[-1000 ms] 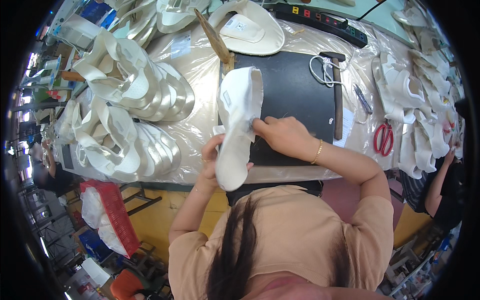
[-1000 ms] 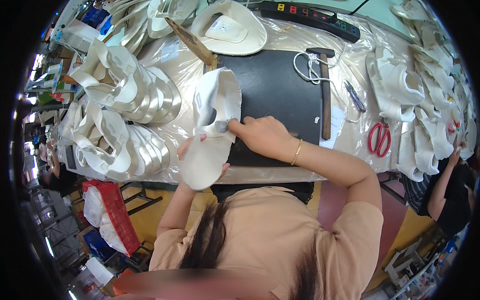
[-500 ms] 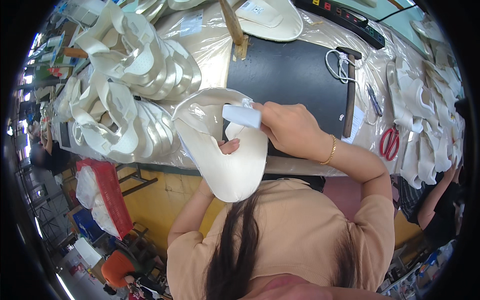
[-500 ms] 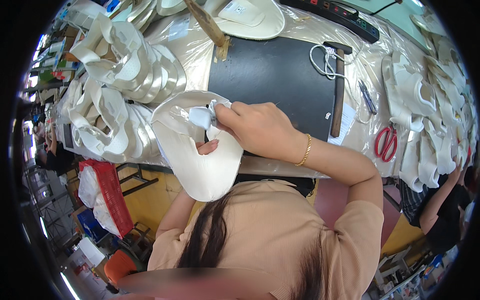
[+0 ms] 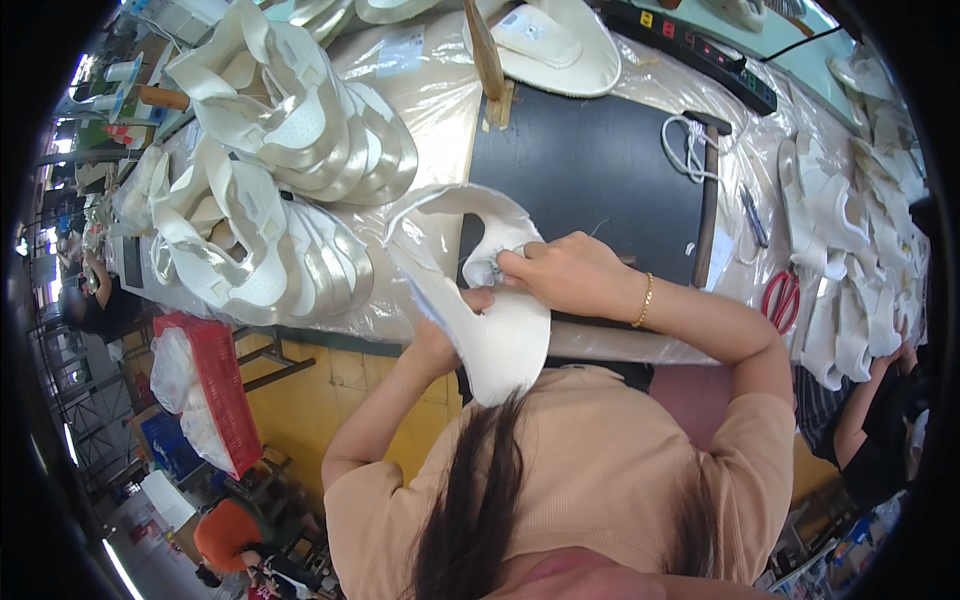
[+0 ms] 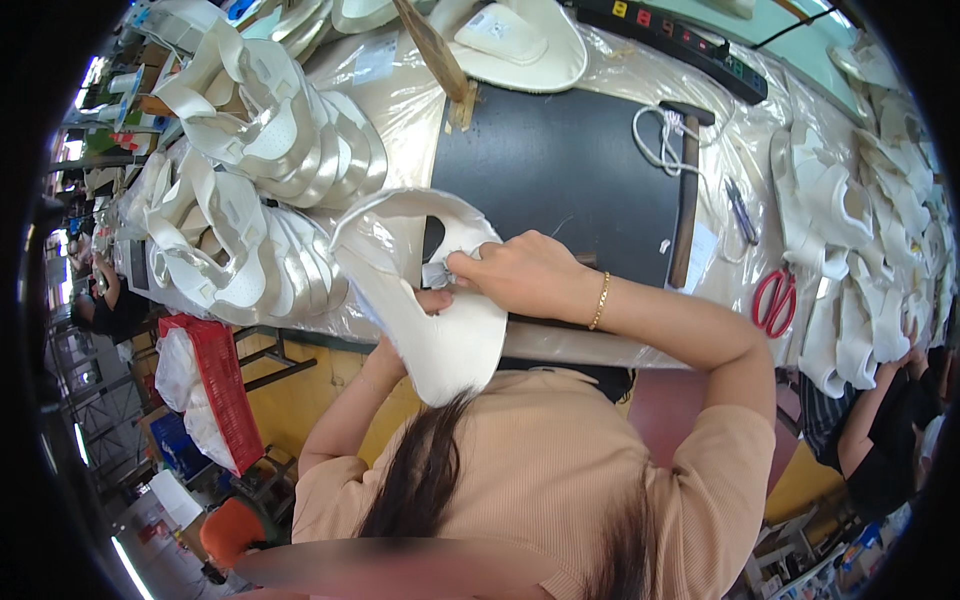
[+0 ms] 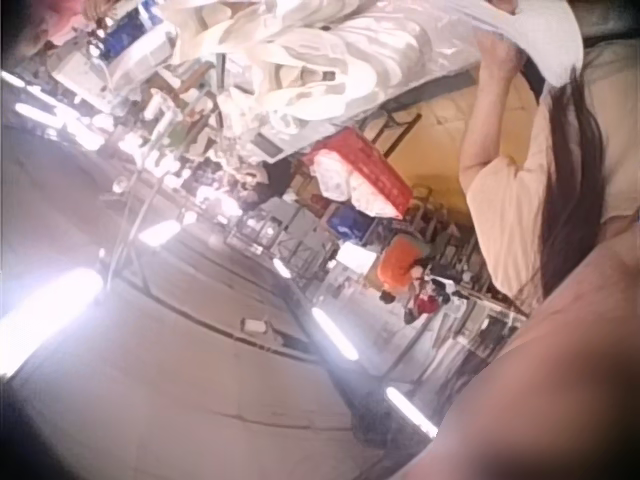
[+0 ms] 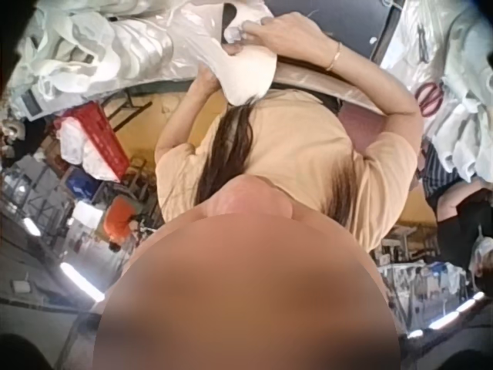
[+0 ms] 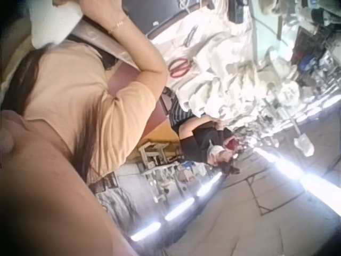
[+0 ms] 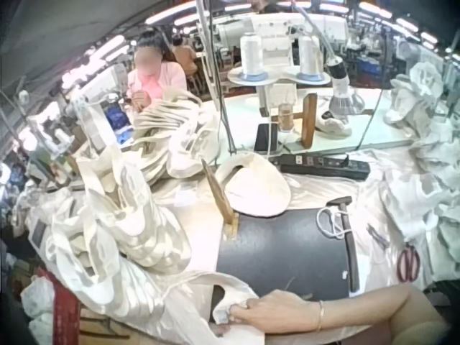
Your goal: The person handles white shoe uppers, turns them over, and uses red scissors to trim excess material from the edges. They then insert a white insole into the shoe and adjust it by hand. The work occurs at a factory workstation with sewing machines and stacks of shoe parts visible.
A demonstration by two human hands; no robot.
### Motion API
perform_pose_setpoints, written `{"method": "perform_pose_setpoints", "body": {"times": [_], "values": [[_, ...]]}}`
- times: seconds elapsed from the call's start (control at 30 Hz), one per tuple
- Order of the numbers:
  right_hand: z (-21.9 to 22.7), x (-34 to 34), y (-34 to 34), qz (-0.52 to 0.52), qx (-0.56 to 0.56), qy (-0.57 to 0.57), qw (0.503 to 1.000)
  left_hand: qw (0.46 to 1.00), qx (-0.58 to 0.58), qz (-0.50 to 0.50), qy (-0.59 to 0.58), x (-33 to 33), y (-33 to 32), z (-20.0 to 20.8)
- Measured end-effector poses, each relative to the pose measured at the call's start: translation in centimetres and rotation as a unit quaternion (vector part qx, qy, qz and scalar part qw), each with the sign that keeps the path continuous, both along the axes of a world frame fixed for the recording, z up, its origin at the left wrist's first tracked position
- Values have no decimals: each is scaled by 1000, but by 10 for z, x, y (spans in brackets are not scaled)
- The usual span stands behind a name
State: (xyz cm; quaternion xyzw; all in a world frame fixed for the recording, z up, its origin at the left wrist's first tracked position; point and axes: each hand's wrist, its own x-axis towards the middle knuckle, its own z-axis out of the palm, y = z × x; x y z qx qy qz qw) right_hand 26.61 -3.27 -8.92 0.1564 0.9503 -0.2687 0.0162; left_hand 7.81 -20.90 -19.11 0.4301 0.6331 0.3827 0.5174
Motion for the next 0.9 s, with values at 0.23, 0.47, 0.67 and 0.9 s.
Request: {"method": "perform_pose_setpoints", "body": {"times": [0.23,0.47,0.67,0.9], "values": [[20,12,28,-162,44,162,973,976,180,106,-68,-13,42,44],[38,33,29,-235,48,207,948,928,353,118,27,-3,139,109],[12,26,25,-206,22,-16,978,950,284,-40,124,1,155,138],[-1,37,26,-245,70,133,958,902,367,-122,194,1,161,143]]}}
